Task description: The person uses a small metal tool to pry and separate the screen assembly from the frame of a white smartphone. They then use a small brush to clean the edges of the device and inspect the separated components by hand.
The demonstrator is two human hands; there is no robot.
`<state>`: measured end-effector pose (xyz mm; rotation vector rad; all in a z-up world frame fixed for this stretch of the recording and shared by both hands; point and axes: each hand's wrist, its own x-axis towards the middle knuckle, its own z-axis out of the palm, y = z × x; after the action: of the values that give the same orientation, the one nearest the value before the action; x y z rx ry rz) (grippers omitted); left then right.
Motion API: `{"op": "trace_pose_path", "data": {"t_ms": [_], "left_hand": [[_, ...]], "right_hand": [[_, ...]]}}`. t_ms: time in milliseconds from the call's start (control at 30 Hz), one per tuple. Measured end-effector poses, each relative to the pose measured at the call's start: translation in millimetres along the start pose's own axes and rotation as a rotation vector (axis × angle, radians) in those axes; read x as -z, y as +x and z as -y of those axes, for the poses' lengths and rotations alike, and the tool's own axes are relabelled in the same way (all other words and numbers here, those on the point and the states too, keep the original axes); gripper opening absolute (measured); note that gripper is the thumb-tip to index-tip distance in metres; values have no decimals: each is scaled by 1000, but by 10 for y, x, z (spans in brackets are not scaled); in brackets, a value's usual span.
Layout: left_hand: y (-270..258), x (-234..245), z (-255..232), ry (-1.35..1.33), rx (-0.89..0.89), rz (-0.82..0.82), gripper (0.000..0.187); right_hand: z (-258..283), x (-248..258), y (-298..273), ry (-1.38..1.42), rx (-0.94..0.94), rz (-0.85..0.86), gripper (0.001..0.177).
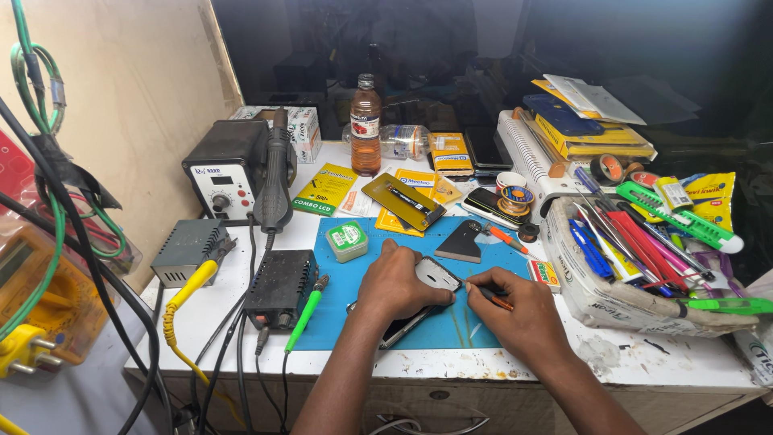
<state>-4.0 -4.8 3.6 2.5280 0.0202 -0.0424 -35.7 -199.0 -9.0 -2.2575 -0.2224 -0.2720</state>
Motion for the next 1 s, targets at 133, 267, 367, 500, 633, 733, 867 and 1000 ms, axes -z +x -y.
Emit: {"op": "trace_pose_path", "data": {"t_ms": [133,267,367,500,633,733,867,1000], "left_hand": [[-2,4,9,0,-5,-6,89],[-10,10,2,0,-10,-3,86],[-25,3,4,5,-22,-3,84],[-23,15,18,-3,-51,-12,75],[-23,32,20,-18,-49,-7,68],[-44,12,15,-45,-49,-23,66],[-55,43,-5,-32,-20,-6,71],[-76,41,-15,-38,-14,-7,72]], "right_hand": [[10,-5,0,-5,-6,-13,28],[56,-4,-1,-27,-2,-17,28],[75,-24,32,-53,-55,6,27],[42,-120,169,-61,81,-20,27],[33,-226,414,-67,158,36,27],[50,-363,568,-36,196,68,27],[84,-344,607,-5,193,70,24],[103,-198,416,54,168,-93,26]]}}
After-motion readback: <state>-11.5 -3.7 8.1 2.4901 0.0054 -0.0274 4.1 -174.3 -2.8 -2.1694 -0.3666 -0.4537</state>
